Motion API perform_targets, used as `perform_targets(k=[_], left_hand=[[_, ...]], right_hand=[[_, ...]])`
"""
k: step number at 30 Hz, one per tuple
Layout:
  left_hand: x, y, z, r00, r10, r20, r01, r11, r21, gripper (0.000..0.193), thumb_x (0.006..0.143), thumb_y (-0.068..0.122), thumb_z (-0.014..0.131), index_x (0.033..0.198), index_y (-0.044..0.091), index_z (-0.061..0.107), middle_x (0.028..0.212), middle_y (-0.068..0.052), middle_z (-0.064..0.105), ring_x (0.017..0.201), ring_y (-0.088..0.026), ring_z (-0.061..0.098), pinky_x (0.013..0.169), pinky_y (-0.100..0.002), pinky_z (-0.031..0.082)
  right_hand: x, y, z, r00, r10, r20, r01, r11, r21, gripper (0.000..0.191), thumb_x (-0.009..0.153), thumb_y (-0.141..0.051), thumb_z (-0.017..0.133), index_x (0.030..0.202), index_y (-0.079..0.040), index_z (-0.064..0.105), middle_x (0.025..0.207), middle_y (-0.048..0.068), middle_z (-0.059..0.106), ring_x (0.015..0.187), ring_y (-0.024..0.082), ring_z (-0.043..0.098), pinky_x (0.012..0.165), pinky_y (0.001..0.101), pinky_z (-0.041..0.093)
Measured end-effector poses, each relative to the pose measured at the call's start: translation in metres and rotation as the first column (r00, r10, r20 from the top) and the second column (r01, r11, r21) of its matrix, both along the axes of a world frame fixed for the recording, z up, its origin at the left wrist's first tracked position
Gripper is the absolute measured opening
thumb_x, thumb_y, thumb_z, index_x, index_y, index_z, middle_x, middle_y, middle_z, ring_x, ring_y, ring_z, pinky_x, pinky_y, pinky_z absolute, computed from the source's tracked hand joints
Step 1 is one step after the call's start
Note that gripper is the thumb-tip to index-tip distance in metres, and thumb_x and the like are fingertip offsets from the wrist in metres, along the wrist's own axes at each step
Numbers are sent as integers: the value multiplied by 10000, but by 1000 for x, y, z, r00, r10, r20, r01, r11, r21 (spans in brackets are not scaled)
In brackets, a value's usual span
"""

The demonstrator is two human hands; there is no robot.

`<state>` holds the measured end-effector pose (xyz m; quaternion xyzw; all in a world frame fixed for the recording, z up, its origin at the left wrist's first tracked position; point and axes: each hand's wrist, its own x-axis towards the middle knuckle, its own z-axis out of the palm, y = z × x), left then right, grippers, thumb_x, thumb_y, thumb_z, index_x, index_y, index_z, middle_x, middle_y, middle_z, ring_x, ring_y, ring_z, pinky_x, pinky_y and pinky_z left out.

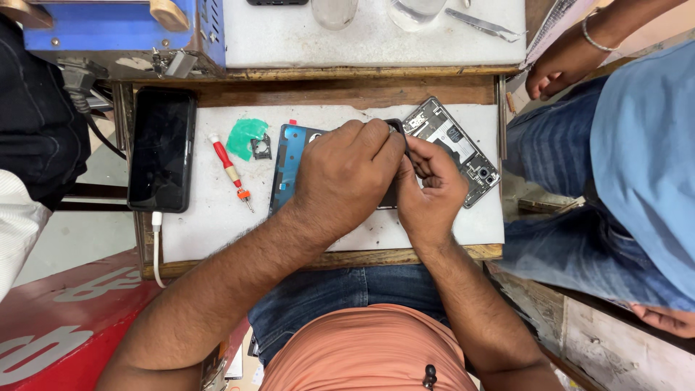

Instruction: The person cleans the camera module area of a disassembled smartphone with a spray bottle and then reattaches the camera module and its flex cable. They handle the phone chassis, camera module, and flex cable, and place the back cover aside.

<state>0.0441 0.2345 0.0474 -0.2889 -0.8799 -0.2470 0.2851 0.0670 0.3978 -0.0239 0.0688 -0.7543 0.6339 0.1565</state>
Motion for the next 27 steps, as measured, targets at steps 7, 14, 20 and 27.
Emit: perform_targets(k=[7,14,20,27], left_hand=[[-2,0,-1,996,-26,85,21,998,63,167,821,103,750,941,73,638,903,-60,571,777,-219,622,633,-370,535],[-1,-5,0,991,-25,133,18,999,49,195,792,63,764,954,64,655,912,-62,583,794,-226,642,635,-370,547],[1,-4,1,983,-9,185,-3,998,68,198,792,82,778,953,66,663,921,-66,588,798,-231,649,628,-376,550],[4,-3,2,977,25,213,-38,998,58,200,772,108,789,931,76,671,905,-64,593,799,-235,657,625,-395,552]], right_hand=[[0,0,1,1000,3,-17,-3,1000,5,227,1035,38,689,1258,52,647,1148,108,719,1058,126,712,952,251,604],[0,-1,1,999,20,-35,-19,999,28,214,1040,24,692,1248,49,650,1128,110,729,1024,112,712,916,242,611],[1,-2,0,1000,17,-18,-17,1000,24,229,1032,35,692,1255,53,642,1130,113,727,1014,110,706,902,237,599],[3,-3,1,1000,28,-10,-28,999,19,228,1036,37,684,1260,55,642,1138,109,726,1021,106,704,907,237,600]])
